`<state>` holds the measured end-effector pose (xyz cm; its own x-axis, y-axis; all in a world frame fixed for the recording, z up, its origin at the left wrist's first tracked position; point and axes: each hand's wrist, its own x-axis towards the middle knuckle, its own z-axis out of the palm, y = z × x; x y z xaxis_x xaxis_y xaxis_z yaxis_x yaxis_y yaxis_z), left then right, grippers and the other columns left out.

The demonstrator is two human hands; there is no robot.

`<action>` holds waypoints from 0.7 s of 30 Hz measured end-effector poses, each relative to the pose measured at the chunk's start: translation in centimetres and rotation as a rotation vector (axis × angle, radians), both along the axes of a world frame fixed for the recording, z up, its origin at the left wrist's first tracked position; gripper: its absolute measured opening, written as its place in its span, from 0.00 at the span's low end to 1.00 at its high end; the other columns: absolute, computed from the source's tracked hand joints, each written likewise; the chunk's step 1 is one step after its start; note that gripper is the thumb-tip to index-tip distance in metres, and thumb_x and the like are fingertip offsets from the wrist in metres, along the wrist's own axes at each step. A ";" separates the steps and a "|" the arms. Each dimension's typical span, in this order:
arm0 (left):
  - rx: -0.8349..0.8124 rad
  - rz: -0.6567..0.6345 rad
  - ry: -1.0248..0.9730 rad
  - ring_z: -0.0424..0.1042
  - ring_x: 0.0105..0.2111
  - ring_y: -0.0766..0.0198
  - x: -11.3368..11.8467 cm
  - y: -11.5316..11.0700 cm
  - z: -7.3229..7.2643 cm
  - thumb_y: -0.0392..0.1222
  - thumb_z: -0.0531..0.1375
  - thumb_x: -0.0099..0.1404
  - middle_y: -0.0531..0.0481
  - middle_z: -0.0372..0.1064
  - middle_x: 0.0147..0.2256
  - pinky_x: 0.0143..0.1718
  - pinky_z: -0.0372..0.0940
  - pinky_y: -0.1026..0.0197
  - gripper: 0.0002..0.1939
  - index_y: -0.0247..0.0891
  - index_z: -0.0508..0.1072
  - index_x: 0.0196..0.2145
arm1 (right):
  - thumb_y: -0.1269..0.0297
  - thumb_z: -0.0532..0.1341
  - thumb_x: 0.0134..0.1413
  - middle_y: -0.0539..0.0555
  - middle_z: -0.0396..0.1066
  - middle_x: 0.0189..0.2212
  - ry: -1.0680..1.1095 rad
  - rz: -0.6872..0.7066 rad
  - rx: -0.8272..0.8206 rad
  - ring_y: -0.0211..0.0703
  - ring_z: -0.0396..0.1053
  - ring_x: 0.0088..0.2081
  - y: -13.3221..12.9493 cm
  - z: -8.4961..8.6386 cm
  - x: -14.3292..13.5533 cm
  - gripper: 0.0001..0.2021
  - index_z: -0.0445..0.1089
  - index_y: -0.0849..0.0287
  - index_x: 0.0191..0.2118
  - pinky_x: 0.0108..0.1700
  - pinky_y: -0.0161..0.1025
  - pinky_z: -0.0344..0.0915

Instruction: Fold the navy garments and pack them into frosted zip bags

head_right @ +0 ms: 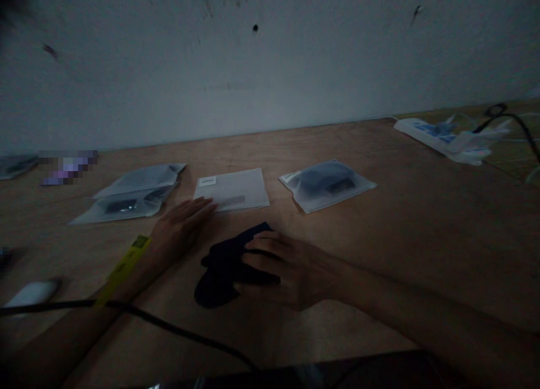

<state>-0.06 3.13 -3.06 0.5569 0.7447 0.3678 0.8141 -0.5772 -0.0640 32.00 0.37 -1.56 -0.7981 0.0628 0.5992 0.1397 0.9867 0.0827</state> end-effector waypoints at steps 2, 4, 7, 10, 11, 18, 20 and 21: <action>-0.070 0.002 0.017 0.65 0.61 0.49 0.0 0.1 0.0 0.34 0.47 0.73 0.40 0.65 0.61 0.61 0.63 0.41 0.23 0.37 0.65 0.63 | 0.67 0.59 0.61 0.59 0.67 0.57 -0.065 0.026 -0.082 0.54 0.61 0.62 0.5 0.0 0.3 0.21 0.66 0.50 0.60 0.56 0.53 0.69; -0.133 0.005 0.033 0.62 0.63 0.50 0.0 0.1 0.1 0.37 0.47 0.75 0.40 0.61 0.63 0.62 0.60 0.40 0.23 0.36 0.63 0.64 | 0.68 0.57 0.62 0.63 0.66 0.59 -0.024 0.016 -0.162 0.53 0.61 0.63 0.8 -0.1 0.4 0.23 0.64 0.56 0.62 0.56 0.52 0.69; -0.126 0.016 0.021 0.58 0.65 0.48 0.2 0.0 0.2 0.40 0.46 0.76 0.38 0.59 0.64 0.64 0.57 0.38 0.23 0.34 0.62 0.65 | 0.70 0.58 0.61 0.62 0.73 0.51 0.147 -0.004 -0.226 0.46 0.71 0.55 1.2 -0.3 0.2 0.22 0.63 0.63 0.61 0.53 0.44 0.72; -0.069 -0.016 -0.030 0.57 0.65 0.47 0.6 -0.5 0.7 0.40 0.47 0.75 0.37 0.59 0.64 0.64 0.56 0.39 0.23 0.33 0.63 0.64 | 0.71 0.60 0.61 0.57 0.78 0.42 0.271 -0.032 -0.326 0.40 0.77 0.44 1.5 -0.3 0.2 0.18 0.68 0.62 0.56 0.44 0.37 0.75; -0.065 -0.043 -0.049 0.57 0.65 0.48 0.8 -0.8 1.0 0.40 0.48 0.75 0.37 0.59 0.64 0.65 0.55 0.40 0.22 0.34 0.63 0.64 | 0.72 0.61 0.61 0.56 0.78 0.40 0.309 -0.049 -0.378 0.38 0.77 0.41 1.6 -0.3 0.2 0.16 0.69 0.61 0.54 0.42 0.35 0.75; -0.294 -0.341 -0.077 0.52 0.67 0.45 2.4 -2.6 3.0 0.65 0.44 0.72 0.40 0.54 0.66 0.68 0.41 0.36 0.37 0.40 0.51 0.69 | 0.56 0.65 0.57 0.62 0.77 0.45 0.208 0.055 -0.504 0.49 0.75 0.48 2.3 0.1 0.4 0.22 0.70 0.64 0.54 0.49 0.47 0.74; -0.345 -0.358 -0.066 0.49 0.67 0.44 2.6 -2.7 3.0 0.71 0.43 0.69 0.40 0.51 0.68 0.68 0.38 0.35 0.43 0.40 0.48 0.71 | 0.57 0.65 0.57 0.61 0.77 0.44 0.186 0.051 -0.464 0.49 0.75 0.48 2.1 0.1 0.3 0.21 0.71 0.64 0.53 0.50 0.47 0.73; -0.367 -0.351 -0.057 0.48 0.68 0.43 2.7 -2.7 2.9 0.72 0.45 0.68 0.39 0.50 0.68 0.68 0.37 0.34 0.45 0.40 0.45 0.71 | 0.61 0.64 0.58 0.60 0.78 0.43 0.200 0.024 -0.465 0.46 0.76 0.46 2.0 0.0 0.2 0.18 0.71 0.63 0.52 0.48 0.45 0.74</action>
